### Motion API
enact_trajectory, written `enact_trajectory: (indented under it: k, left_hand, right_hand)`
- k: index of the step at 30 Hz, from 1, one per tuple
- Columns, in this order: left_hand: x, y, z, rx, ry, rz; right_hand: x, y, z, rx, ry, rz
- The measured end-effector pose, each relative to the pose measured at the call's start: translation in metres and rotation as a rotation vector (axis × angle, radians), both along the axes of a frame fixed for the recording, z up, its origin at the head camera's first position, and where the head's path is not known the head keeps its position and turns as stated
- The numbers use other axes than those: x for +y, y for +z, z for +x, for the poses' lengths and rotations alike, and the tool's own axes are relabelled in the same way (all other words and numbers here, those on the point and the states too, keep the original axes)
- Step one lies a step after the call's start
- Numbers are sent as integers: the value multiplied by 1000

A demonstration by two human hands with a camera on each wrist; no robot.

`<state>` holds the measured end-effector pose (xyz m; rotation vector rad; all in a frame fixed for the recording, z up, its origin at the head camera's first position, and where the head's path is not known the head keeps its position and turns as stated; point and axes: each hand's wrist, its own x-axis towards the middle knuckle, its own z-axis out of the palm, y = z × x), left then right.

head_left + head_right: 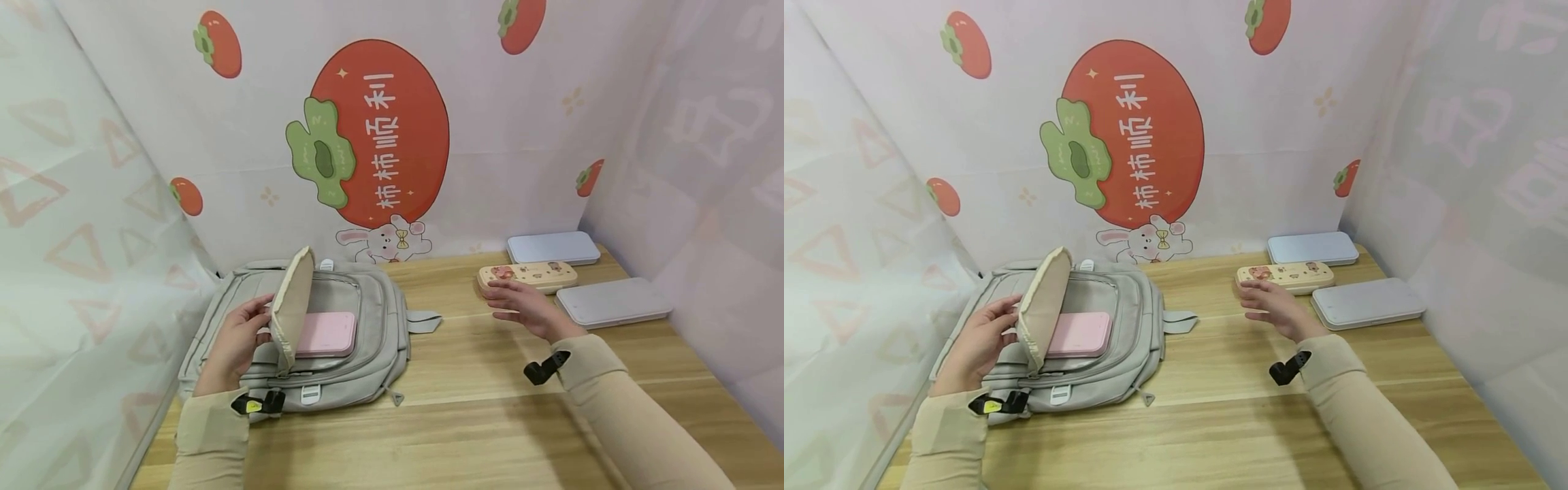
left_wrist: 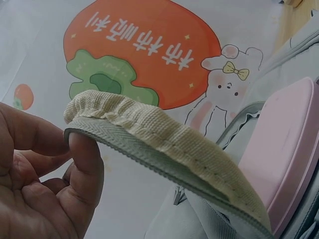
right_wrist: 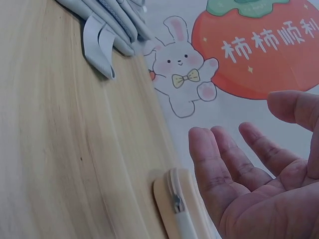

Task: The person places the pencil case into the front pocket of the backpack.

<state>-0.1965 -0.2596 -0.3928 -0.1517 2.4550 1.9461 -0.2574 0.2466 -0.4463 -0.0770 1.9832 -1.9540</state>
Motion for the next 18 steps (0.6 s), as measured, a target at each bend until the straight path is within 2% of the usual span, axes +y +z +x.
enact_trajectory:
  k: [18]
  left_hand:
    - [2,2,1,-13,2,1]
  right_hand:
    - [35,0,2,-7,-28,-14]
